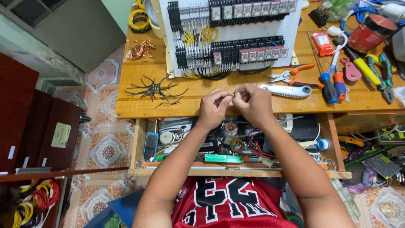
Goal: Preparing electrical wires by stripping insulation and twisting ends for panel installation
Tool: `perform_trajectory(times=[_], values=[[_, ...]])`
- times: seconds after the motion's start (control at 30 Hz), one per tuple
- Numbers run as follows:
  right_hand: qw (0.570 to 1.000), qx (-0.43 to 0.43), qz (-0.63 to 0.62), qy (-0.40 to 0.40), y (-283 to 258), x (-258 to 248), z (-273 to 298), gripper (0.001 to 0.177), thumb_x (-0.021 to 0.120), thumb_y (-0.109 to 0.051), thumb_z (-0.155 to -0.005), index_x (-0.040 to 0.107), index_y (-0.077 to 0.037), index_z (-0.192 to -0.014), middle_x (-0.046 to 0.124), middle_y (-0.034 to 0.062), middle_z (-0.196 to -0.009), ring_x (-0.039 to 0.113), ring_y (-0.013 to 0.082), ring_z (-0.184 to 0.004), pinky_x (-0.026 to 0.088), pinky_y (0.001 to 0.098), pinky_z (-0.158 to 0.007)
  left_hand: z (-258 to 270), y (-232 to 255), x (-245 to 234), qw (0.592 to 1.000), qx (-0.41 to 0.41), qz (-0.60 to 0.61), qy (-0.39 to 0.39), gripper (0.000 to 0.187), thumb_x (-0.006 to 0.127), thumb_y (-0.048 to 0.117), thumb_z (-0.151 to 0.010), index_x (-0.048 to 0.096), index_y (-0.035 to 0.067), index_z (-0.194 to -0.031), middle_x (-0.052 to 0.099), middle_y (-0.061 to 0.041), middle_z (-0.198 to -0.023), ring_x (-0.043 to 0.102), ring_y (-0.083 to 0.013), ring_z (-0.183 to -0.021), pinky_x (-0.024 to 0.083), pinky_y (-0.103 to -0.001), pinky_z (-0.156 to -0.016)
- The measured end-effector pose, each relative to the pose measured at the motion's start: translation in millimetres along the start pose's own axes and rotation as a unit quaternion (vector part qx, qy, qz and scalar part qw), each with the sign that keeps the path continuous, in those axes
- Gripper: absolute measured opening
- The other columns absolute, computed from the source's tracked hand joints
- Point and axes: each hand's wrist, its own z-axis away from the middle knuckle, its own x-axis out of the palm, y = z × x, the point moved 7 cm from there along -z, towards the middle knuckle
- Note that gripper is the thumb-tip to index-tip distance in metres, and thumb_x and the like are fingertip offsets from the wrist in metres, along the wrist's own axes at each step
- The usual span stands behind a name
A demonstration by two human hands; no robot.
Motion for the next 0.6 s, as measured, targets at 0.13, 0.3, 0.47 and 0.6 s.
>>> perform_trajectory(times=[0.13, 0.3, 0.47, 0.6], values=[[0.999, 0.017, -0.03, -0.012, 4, -1, 1, 0.005, 0.075, -0.021, -0.087, 0.074, -0.016, -0.087, 0.061, 0.0024, -0.059, 0.064, 0.0214, -0.059, 0.05, 0.0325, -0.058, -1, -6, -2, 1.0, -0.017, 0.023, -0.01, 0.012, 0.069, 0.004, -0.094, 0.078, 0.01, -0.097, 0.067, -0.008, -0.077, 0.067, -0.0149, -0.069, 0.053, -0.027, -0.061], [0.993, 0.057, -0.089, -0.054, 5, 0, -2, 0.004, 0.073, -0.015, -0.089, 0.076, -0.014, -0.089, 0.061, 0.0014, -0.056, 0.053, 0.0104, -0.054, 0.045, 0.0272, -0.054, -5, -6, -1, 0.996, -0.018, 0.076, -0.039, 0.011, 0.068, 0.003, -0.095, 0.079, 0.008, -0.096, 0.066, -0.008, -0.077, 0.064, -0.0127, -0.077, 0.055, -0.028, -0.067], [0.983, 0.073, -0.149, -0.08, -9, -3, -4, 0.006, 0.071, -0.013, -0.09, 0.076, -0.012, -0.087, 0.059, 0.0014, -0.052, 0.051, 0.0078, -0.052, 0.043, 0.0238, -0.051, -1, -8, 3, 0.989, -0.052, 0.13, -0.038, 0.012, 0.066, 0.003, -0.098, 0.078, 0.006, -0.098, 0.066, -0.005, -0.08, 0.06, -0.0066, -0.083, 0.057, -0.026, -0.072], [0.968, 0.053, -0.221, -0.103, -28, -9, -3, 0.012, 0.063, -0.006, -0.093, 0.075, -0.005, -0.093, 0.063, 0.0047, -0.054, 0.056, 0.0088, -0.049, 0.045, 0.0222, -0.051, -3, -12, 2, 0.981, -0.066, 0.178, -0.031, 0.012, 0.063, 0.003, -0.1, 0.075, 0.003, -0.099, 0.065, -0.003, -0.077, 0.056, -0.0047, -0.074, 0.056, -0.024, -0.067]])
